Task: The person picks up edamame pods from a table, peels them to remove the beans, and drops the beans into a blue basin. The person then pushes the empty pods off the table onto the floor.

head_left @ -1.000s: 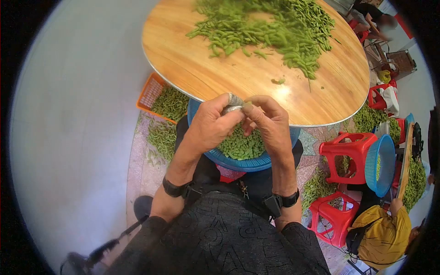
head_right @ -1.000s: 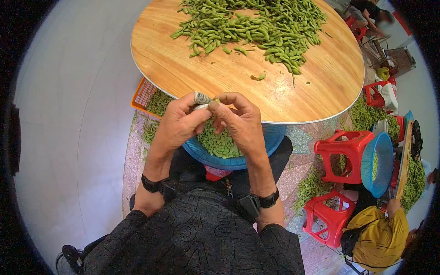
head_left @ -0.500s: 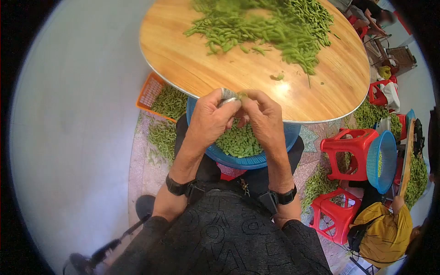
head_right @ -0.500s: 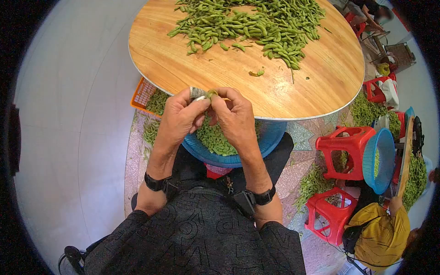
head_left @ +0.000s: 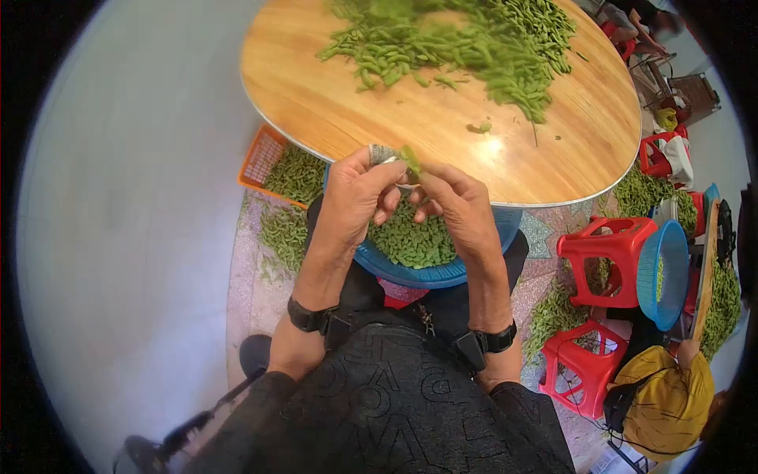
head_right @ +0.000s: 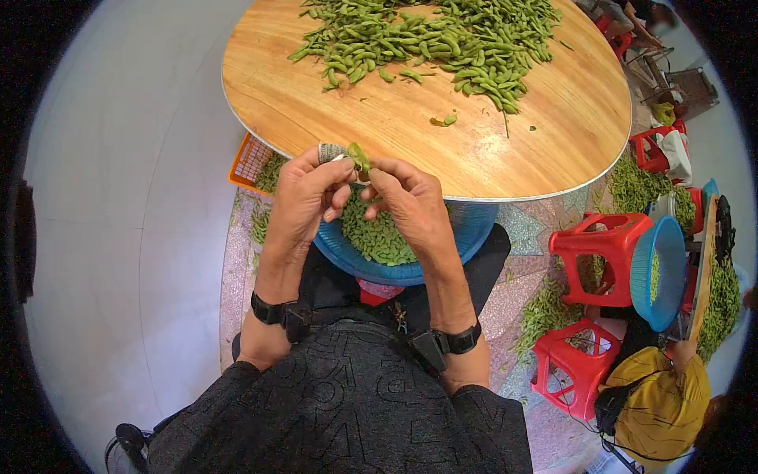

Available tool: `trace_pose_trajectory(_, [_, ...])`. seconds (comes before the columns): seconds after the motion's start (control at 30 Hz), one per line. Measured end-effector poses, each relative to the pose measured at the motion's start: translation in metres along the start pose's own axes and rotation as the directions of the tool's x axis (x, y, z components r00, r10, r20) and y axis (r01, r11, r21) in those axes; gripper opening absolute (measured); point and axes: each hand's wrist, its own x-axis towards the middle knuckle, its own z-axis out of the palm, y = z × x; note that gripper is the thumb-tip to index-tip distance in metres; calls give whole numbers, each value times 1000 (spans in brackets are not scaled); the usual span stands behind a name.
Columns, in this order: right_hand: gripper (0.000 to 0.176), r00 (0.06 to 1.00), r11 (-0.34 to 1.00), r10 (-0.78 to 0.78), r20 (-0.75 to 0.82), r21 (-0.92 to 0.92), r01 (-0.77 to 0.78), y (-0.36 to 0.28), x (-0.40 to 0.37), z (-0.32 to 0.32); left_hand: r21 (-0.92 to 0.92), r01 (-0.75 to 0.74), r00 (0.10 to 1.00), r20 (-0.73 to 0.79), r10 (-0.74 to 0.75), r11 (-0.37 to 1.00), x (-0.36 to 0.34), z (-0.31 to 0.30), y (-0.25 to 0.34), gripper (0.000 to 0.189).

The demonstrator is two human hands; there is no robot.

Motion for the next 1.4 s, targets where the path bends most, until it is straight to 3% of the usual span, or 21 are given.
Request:
trace_pose_trajectory(0.13, [30, 998, 996, -67, -3, -50, 67, 5, -5, 3, -32, -8, 1000, -7, 8, 999, 0, 0, -2, 10])
trace_pose_trajectory(0.2, [26, 996, 968, -82, -34, -242, 71, 7, -7, 0, -30, 16, 1000, 23, -15, 999, -1, 1, 1, 10])
trace_pose_trajectory(0.23, [26, 996, 968, -81, -33, -241, 71, 8, -7, 1, -28, 40, 998, 53, -38, 999, -2, 1, 3, 11])
trace_pose_trajectory(0.3, [19, 969, 906, -244, -33, -365, 216, 9, -10, 3, 6, 56, 996, 71, -57, 998, -3, 0, 7, 12])
trace_pose_trajectory(0.33, [19, 969, 906, -244, -34, -363, 216, 8, -11, 3, 39, 70, 993, 91, -73, 997, -3, -1, 9, 13])
trace_pose_trajectory(0.4, [15, 927, 729, -371, 55, -600, 328, 4, -15, 0, 49, 93, 990, 102, -97, 994, -1, -6, 10, 14])
trace_pose_trajectory(0.53, [13, 918, 694, -384, 101, -624, 359, 2, -18, 0, 26, 150, 972, 177, -152, 988, 0, -10, 14, 14])
trace_pose_trajectory(0.73, [14, 918, 731, -373, 136, -566, 381, -2, -22, -3, 19, 187, 935, 304, -184, 982, 1, -19, 14, 12])
trace_pose_trajectory(0.83, [18, 949, 814, -282, 142, -488, 315, -4, -23, -7, 43, 184, 932, 310, -188, 982, -1, -20, 14, 11])
trace_pose_trajectory(0.9, [22, 964, 928, -166, 209, -297, 225, -2, -22, -13, 49, 170, 931, 320, -176, 984, -2, -20, 14, 11])
trace_pose_trajectory(0.93, [22, 964, 928, -165, 209, -298, 223, -2, -23, -16, 54, 157, 929, 331, -166, 986, -3, -19, 14, 11])
trace_pose_trajectory(1.0, [26, 960, 989, -31, 278, -134, 71, -3, -22, -19, 54, 151, 924, 347, -160, 987, -4, -21, 12, 11])
trace_pose_trajectory(1.13, [29, 941, 999, 27, 338, 10, -32, 6, -21, -22, 0, 106, 906, 412, -97, 994, -5, -19, 8, 11])
trace_pose_trajectory(1.2, [31, 901, 970, -19, 432, 225, -88, 14, -20, -21, -23, 100, 903, 421, -82, 995, -7, -19, 5, 10])
trace_pose_trajectory(1.3, [31, 888, 914, -5, 459, 362, -182, 19, -25, -16, -25, 60, 907, 419, -44, 998, -8, -19, 2, 10])
trace_pose_trajectory(1.4, [28, 932, 937, 55, 358, 305, -172, 14, -25, -9, 31, 17, 936, 351, -26, 999, -9, -15, 7, 10])
